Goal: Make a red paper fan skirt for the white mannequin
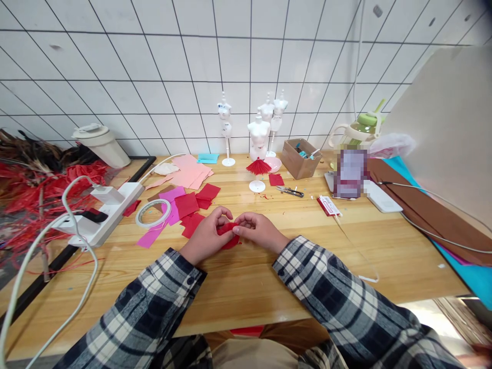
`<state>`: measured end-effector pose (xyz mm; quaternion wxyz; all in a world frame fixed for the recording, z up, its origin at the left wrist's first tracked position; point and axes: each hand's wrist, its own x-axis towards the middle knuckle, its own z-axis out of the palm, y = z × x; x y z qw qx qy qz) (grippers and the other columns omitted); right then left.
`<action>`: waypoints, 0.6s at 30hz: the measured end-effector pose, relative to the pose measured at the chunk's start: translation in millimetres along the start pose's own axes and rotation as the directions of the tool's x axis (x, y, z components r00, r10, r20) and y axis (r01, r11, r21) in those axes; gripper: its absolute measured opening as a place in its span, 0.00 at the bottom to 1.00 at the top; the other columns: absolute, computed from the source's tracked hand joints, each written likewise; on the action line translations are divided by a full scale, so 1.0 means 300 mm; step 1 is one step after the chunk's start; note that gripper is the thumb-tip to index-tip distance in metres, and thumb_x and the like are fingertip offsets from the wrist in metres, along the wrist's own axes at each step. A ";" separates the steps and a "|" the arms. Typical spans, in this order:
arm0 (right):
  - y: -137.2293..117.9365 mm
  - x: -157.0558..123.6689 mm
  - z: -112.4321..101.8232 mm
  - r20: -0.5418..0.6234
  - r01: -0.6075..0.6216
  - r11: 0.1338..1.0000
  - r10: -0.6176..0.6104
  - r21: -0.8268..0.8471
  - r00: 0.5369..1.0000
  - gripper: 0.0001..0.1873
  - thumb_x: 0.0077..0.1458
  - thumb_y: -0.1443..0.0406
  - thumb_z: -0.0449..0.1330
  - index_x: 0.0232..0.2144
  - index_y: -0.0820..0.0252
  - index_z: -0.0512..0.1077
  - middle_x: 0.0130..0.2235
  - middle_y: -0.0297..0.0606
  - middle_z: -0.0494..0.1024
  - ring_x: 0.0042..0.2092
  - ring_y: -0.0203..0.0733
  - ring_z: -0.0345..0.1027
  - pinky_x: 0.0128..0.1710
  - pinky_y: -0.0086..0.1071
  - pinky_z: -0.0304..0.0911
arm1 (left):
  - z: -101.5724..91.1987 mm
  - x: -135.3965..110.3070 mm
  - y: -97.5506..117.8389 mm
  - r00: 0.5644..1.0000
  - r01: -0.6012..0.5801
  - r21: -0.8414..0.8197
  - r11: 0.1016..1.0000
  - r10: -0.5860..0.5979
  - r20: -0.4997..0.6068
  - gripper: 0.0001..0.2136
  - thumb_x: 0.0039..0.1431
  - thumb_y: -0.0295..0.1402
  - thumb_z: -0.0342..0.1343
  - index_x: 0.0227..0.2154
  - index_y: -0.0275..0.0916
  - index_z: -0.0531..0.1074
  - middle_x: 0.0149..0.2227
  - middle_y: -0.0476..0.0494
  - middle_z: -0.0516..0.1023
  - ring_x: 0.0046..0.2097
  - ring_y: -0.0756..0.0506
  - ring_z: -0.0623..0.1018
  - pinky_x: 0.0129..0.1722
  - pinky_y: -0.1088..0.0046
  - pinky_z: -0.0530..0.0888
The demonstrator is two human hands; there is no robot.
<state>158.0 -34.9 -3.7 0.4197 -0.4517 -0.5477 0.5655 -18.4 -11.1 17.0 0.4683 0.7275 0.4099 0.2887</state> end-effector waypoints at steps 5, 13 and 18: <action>-0.004 0.008 -0.007 -0.084 -0.061 0.987 0.074 0.151 0.994 0.14 0.39 0.60 0.69 0.27 0.61 0.72 0.23 0.29 0.71 0.24 0.31 0.60 0.23 0.27 0.54 | -0.010 -0.010 0.017 0.966 -0.097 0.087 0.992 0.114 -0.231 0.19 0.46 0.38 0.64 0.39 0.41 0.65 0.34 0.48 0.73 0.35 0.47 0.72 0.36 0.72 0.69; -0.014 0.006 0.014 -0.314 0.038 0.761 0.221 0.648 0.923 0.19 0.35 0.62 0.72 0.29 0.60 0.70 0.23 0.25 0.71 0.22 0.26 0.62 0.21 0.21 0.60 | 0.036 -0.053 0.043 0.860 0.338 -0.198 0.920 -0.216 0.462 0.22 0.51 0.54 0.56 0.24 0.36 0.68 0.21 0.49 0.69 0.19 0.54 0.63 0.16 0.78 0.57; -0.023 0.001 0.037 -0.214 0.009 0.659 0.231 0.752 0.949 0.18 0.35 0.65 0.73 0.29 0.60 0.70 0.24 0.27 0.75 0.22 0.27 0.65 0.20 0.20 0.62 | 0.129 -0.049 0.040 0.873 0.487 -0.583 0.650 -0.363 0.325 0.22 0.51 0.51 0.59 0.39 0.37 0.71 0.41 0.40 0.76 0.41 0.46 0.76 0.34 0.76 0.71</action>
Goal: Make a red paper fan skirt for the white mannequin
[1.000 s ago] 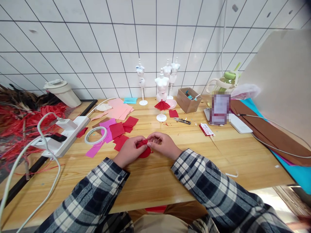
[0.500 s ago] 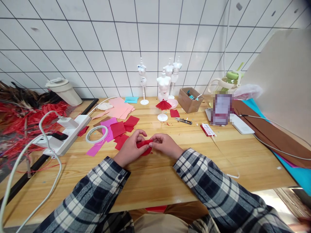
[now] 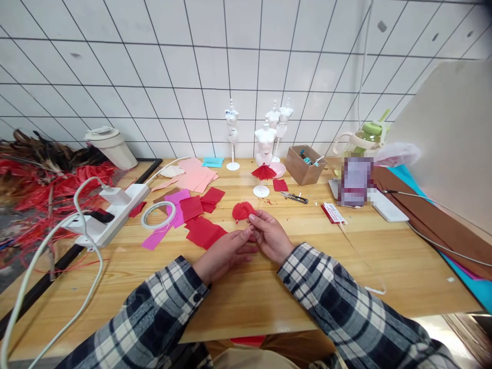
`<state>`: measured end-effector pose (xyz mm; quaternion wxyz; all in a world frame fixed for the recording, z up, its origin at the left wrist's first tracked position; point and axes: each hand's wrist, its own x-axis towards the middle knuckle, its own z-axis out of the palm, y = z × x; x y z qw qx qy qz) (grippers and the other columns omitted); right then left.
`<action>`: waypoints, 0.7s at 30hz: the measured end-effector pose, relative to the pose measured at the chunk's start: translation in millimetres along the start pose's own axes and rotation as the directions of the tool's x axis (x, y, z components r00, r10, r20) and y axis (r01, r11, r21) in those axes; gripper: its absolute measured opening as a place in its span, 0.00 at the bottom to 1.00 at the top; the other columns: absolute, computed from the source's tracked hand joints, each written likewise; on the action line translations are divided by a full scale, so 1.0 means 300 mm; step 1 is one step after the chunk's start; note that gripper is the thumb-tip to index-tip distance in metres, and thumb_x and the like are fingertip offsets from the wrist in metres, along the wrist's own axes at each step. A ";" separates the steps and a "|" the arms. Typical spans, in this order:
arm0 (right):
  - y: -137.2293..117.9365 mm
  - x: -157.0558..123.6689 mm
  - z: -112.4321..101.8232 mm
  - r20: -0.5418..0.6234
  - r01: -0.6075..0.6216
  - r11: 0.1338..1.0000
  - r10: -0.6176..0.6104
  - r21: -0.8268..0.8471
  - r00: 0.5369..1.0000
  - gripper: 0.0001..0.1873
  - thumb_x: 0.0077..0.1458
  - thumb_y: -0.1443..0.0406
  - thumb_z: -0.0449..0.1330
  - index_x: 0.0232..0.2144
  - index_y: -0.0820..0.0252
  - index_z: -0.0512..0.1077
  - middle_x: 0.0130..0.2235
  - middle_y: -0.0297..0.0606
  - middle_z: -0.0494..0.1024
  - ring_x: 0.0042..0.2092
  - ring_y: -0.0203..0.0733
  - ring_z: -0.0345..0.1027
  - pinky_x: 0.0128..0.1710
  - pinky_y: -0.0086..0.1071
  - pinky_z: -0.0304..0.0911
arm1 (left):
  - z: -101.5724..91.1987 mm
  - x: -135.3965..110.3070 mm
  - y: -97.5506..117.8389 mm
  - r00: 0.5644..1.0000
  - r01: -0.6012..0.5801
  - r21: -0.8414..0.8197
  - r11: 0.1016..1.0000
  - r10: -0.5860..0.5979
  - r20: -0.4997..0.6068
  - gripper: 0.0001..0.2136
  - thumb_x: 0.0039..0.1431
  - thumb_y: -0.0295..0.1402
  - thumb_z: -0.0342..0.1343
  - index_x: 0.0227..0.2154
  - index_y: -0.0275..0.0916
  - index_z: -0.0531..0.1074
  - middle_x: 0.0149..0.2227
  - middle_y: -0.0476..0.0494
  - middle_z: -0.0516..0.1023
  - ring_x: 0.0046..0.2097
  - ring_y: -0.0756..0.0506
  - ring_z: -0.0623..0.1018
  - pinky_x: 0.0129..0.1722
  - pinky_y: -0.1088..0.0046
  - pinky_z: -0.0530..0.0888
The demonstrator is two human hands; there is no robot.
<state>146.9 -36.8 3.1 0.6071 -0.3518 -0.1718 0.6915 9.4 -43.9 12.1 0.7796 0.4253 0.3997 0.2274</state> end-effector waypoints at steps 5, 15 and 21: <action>0.016 -0.013 0.014 -0.007 0.084 0.996 -0.084 0.006 0.996 0.17 0.37 0.66 0.72 0.29 0.60 0.70 0.27 0.30 0.78 0.27 0.30 0.70 0.24 0.20 0.66 | 0.032 0.005 -0.023 0.978 -0.133 -0.097 0.986 0.115 -0.174 0.19 0.51 0.46 0.62 0.41 0.37 0.72 0.50 0.38 0.73 0.51 0.42 0.73 0.43 0.70 0.73; 0.061 -0.037 0.032 0.095 0.019 0.996 -0.011 -0.082 0.995 0.18 0.38 0.63 0.72 0.31 0.60 0.70 0.30 0.31 0.78 0.30 0.32 0.72 0.31 0.26 0.70 | 0.007 0.040 -0.024 0.906 -0.421 -0.428 0.800 0.349 -0.238 0.08 0.53 0.34 0.62 0.32 0.35 0.76 0.34 0.45 0.79 0.38 0.50 0.76 0.39 0.76 0.72; 0.063 -0.025 0.017 0.096 0.039 0.952 -0.010 -0.302 0.995 0.17 0.38 0.66 0.68 0.33 0.60 0.70 0.31 0.32 0.76 0.31 0.33 0.70 0.31 0.28 0.67 | -0.029 0.026 0.022 0.878 -0.465 -0.409 0.785 0.351 -0.324 0.06 0.47 0.29 0.65 0.27 0.34 0.75 0.29 0.48 0.78 0.32 0.51 0.76 0.34 0.77 0.73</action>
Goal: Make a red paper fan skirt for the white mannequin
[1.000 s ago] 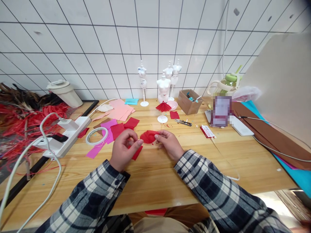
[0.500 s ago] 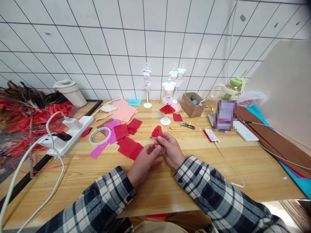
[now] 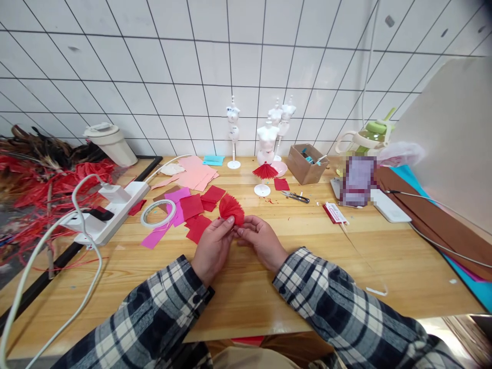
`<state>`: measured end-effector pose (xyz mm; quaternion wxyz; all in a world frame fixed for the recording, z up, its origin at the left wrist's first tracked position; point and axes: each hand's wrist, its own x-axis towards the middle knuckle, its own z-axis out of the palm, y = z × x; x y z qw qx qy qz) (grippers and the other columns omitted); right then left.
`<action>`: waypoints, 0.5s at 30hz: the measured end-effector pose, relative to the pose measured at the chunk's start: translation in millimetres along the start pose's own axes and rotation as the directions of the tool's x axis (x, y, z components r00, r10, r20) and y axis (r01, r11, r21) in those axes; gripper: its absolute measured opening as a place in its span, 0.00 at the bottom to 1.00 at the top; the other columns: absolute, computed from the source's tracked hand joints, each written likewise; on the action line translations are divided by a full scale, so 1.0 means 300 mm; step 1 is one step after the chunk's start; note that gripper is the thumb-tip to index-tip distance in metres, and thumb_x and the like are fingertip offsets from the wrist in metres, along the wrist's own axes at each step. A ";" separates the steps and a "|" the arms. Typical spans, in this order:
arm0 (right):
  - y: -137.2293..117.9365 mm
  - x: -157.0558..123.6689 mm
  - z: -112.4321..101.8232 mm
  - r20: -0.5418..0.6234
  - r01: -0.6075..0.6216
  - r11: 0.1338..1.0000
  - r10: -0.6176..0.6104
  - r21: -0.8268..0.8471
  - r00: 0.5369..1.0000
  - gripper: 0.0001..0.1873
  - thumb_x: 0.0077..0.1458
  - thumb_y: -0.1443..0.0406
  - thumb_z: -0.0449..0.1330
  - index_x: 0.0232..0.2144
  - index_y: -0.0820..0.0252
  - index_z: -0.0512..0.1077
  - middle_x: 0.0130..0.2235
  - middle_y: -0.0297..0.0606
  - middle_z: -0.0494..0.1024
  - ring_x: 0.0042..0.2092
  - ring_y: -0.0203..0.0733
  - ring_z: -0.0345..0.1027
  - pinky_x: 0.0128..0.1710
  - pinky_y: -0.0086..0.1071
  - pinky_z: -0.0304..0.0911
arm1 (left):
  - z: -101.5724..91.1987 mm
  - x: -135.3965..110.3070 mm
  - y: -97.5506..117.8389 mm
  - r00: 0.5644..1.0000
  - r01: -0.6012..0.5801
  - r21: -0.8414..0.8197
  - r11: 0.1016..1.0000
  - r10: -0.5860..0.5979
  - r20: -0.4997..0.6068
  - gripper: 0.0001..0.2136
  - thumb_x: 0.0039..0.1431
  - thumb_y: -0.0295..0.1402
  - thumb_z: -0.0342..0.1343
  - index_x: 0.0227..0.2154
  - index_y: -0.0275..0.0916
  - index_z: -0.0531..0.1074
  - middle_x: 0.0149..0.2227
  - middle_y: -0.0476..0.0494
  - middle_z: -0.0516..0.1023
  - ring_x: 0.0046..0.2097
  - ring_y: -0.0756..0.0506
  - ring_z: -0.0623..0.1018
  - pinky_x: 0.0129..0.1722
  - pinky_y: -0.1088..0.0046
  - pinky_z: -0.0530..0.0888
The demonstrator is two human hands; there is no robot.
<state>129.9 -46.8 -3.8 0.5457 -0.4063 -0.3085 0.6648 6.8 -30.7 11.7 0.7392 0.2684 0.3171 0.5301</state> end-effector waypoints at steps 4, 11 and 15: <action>-0.026 0.005 -0.025 -0.045 0.117 0.978 -0.127 -0.173 0.991 0.11 0.43 0.66 0.61 0.33 0.60 0.72 0.32 0.33 0.73 0.28 0.31 0.64 0.26 0.26 0.63 | -0.014 0.010 0.042 0.996 -0.046 0.132 0.990 0.056 -0.074 0.08 0.43 0.28 0.67 0.28 0.35 0.76 0.31 0.48 0.79 0.34 0.51 0.76 0.38 0.77 0.73; -0.030 0.018 -0.040 -0.003 0.195 0.904 -0.212 -0.381 0.977 0.15 0.46 0.56 0.63 0.32 0.60 0.71 0.28 0.31 0.70 0.26 0.32 0.58 0.23 0.26 0.57 | -0.050 0.027 0.040 0.999 0.048 0.354 0.934 -0.038 -0.033 0.11 0.43 0.33 0.68 0.28 0.34 0.75 0.29 0.46 0.80 0.31 0.49 0.77 0.35 0.75 0.72; -0.018 0.027 -0.043 -0.026 0.185 0.886 -0.216 -0.425 0.976 0.14 0.46 0.56 0.63 0.28 0.61 0.70 0.25 0.30 0.68 0.25 0.32 0.57 0.24 0.27 0.55 | -0.047 0.024 0.039 0.996 0.043 0.376 0.926 -0.067 0.052 0.12 0.45 0.33 0.67 0.32 0.35 0.76 0.31 0.46 0.80 0.33 0.48 0.77 0.36 0.74 0.72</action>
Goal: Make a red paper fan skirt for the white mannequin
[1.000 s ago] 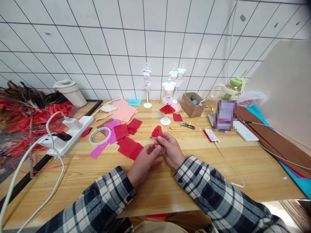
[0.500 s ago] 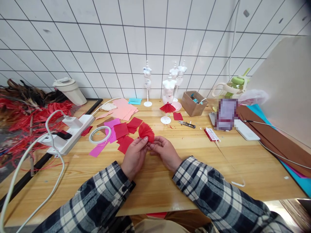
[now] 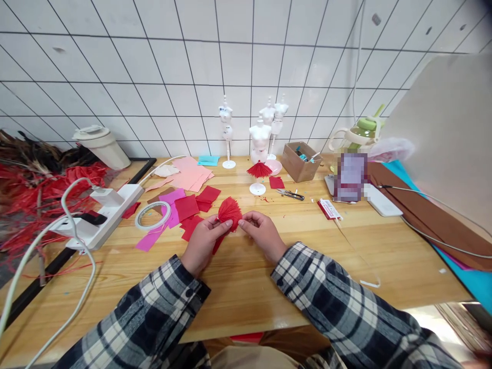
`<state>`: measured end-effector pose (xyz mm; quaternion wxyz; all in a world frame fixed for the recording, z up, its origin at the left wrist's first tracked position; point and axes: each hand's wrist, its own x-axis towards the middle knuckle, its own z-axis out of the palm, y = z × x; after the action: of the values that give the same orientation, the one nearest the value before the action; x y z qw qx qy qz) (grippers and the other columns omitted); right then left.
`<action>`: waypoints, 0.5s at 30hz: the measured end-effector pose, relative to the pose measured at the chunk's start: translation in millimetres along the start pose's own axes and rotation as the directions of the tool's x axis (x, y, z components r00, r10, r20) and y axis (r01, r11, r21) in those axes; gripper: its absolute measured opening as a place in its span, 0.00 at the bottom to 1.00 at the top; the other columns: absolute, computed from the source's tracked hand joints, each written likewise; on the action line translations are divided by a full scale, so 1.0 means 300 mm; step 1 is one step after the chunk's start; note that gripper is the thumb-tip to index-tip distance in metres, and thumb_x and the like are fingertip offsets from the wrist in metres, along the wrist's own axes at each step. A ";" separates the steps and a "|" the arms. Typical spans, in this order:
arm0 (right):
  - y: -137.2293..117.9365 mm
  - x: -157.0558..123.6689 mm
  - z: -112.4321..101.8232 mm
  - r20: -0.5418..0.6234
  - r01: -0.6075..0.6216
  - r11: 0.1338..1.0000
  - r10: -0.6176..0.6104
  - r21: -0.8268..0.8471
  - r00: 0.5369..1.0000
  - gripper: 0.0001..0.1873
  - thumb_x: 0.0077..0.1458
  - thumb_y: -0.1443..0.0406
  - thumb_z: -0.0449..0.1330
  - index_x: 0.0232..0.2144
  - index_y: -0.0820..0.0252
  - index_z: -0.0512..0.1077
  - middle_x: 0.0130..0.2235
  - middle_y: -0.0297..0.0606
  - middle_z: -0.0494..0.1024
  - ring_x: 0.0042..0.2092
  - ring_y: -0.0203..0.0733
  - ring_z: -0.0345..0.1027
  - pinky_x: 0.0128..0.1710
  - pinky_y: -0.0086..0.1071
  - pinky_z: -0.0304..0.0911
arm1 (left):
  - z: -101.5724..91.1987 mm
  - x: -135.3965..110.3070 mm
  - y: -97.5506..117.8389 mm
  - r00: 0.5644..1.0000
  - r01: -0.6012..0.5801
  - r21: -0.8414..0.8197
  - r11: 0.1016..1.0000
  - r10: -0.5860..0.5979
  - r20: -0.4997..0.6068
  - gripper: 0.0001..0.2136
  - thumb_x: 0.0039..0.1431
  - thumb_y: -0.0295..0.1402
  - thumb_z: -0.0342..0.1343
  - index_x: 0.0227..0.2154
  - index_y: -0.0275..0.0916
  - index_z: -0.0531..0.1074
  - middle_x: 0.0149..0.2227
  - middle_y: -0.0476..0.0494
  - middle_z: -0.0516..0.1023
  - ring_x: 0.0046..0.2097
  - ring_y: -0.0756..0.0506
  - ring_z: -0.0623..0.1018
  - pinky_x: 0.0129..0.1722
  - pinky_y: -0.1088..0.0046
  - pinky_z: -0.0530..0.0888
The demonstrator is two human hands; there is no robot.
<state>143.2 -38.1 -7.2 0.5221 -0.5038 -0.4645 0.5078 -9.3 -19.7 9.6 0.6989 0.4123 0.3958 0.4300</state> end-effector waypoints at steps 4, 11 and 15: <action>-0.004 0.012 -0.023 0.003 0.056 0.997 -0.056 -0.061 0.998 0.13 0.50 0.56 0.60 0.30 0.60 0.70 0.26 0.31 0.70 0.26 0.33 0.59 0.26 0.28 0.57 | 0.002 0.000 0.015 1.000 -0.003 0.004 1.000 0.003 0.024 0.14 0.43 0.30 0.68 0.35 0.34 0.76 0.34 0.44 0.81 0.35 0.48 0.78 0.37 0.76 0.73; -0.038 0.140 -0.177 0.009 0.220 0.500 -0.390 -0.837 0.921 0.13 0.59 0.64 0.53 0.43 0.61 0.73 0.45 0.44 0.75 0.48 0.46 0.63 0.52 0.37 0.55 | -0.042 0.026 0.046 0.990 0.072 -0.177 0.982 -0.092 -0.108 0.06 0.49 0.26 0.63 0.31 0.36 0.73 0.28 0.47 0.79 0.29 0.50 0.79 0.31 0.76 0.77; -0.021 0.184 -0.216 0.067 0.121 0.215 -0.243 -0.969 0.968 0.16 0.62 0.65 0.50 0.48 0.63 0.71 0.48 0.48 0.73 0.51 0.49 0.61 0.52 0.38 0.54 | -0.055 0.039 0.042 0.984 0.091 -0.209 0.974 -0.120 -0.130 0.05 0.51 0.24 0.61 0.31 0.35 0.72 0.27 0.48 0.79 0.27 0.50 0.80 0.29 0.76 0.78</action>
<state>211.0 13.8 -6.4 0.1785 -0.6839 -0.7070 0.0232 -24.1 -1.4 13.2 0.7290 0.2859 0.4202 0.4585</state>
